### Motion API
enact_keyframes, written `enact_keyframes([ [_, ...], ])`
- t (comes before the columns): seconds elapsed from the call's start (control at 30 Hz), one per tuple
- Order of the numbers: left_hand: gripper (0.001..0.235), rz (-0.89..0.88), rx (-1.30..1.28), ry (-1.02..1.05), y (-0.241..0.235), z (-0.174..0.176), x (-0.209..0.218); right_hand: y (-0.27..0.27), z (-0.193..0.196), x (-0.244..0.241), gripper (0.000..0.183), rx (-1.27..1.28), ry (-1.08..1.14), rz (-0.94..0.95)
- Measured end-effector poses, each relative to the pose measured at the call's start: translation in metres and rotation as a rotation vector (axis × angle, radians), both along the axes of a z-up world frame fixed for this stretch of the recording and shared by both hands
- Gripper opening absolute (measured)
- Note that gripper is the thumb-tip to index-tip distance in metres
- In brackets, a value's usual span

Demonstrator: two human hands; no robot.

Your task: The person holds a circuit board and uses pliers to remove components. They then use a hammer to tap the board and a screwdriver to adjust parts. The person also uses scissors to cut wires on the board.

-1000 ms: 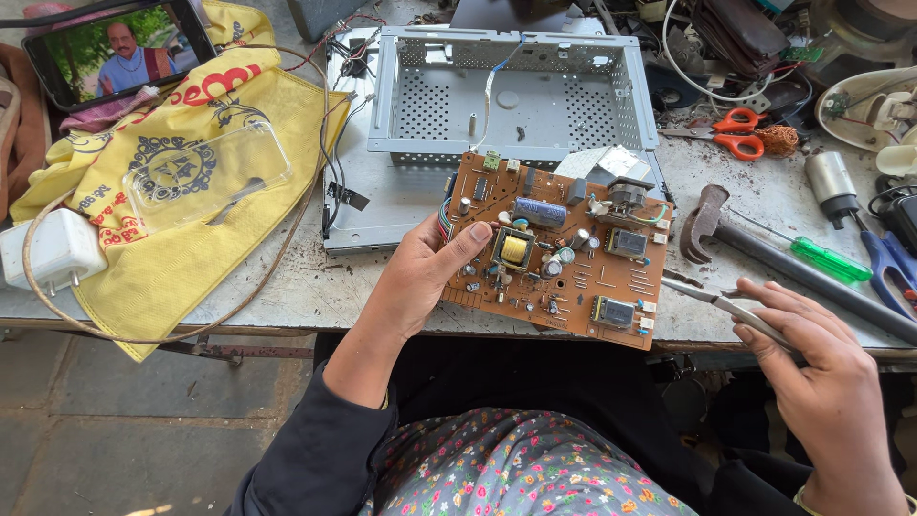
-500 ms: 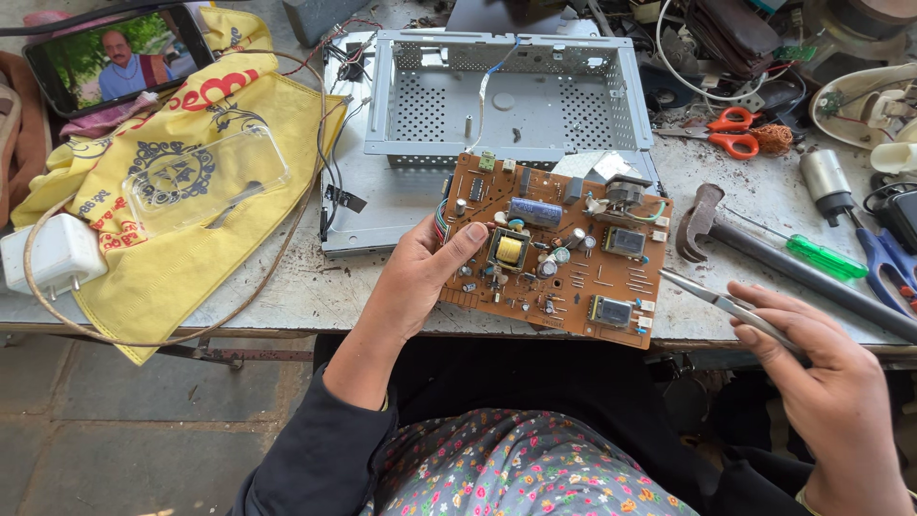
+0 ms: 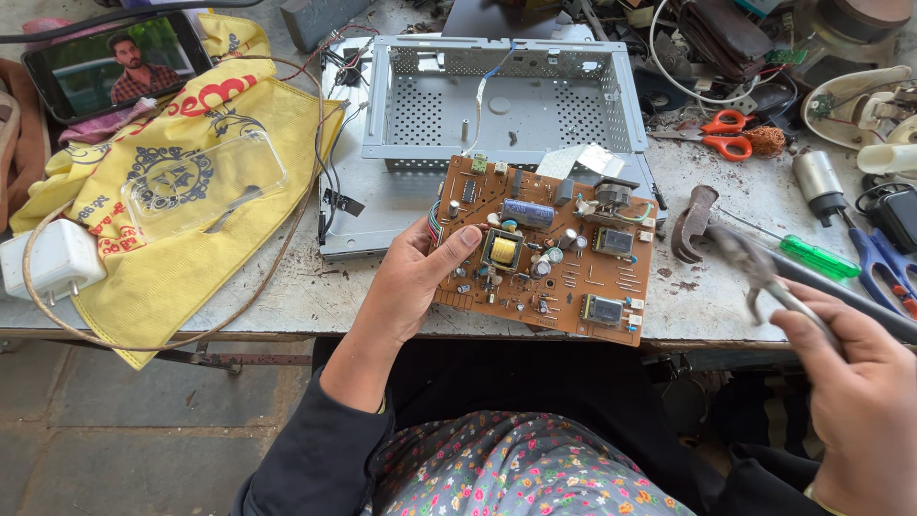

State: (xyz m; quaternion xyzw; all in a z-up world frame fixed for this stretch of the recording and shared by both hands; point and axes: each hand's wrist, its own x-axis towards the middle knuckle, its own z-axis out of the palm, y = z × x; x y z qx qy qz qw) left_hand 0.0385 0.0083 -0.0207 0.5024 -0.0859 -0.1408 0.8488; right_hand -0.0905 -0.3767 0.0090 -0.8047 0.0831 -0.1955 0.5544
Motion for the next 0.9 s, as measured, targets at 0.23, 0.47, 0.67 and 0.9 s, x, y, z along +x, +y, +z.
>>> enact_keyframes([
  [0.23,0.041,-0.031,0.013,-0.047,0.003,0.002,0.000,-0.015,0.004,-0.007,0.031,0.906,0.056,0.721],
  [0.47,0.043,-0.069,0.072,-0.099,0.006,0.008,-0.010,-0.006,-0.016,-0.022,0.031,1.075,0.212,0.616],
  [0.67,0.044,-0.062,0.086,-0.158,0.005,0.005,-0.012,-0.007,-0.008,-0.030,0.068,0.755,0.602,0.740],
  [0.9,0.045,-0.083,0.043,-0.176,0.007,0.002,-0.013,-0.003,0.023,-0.011,0.069,0.465,0.980,0.633],
])
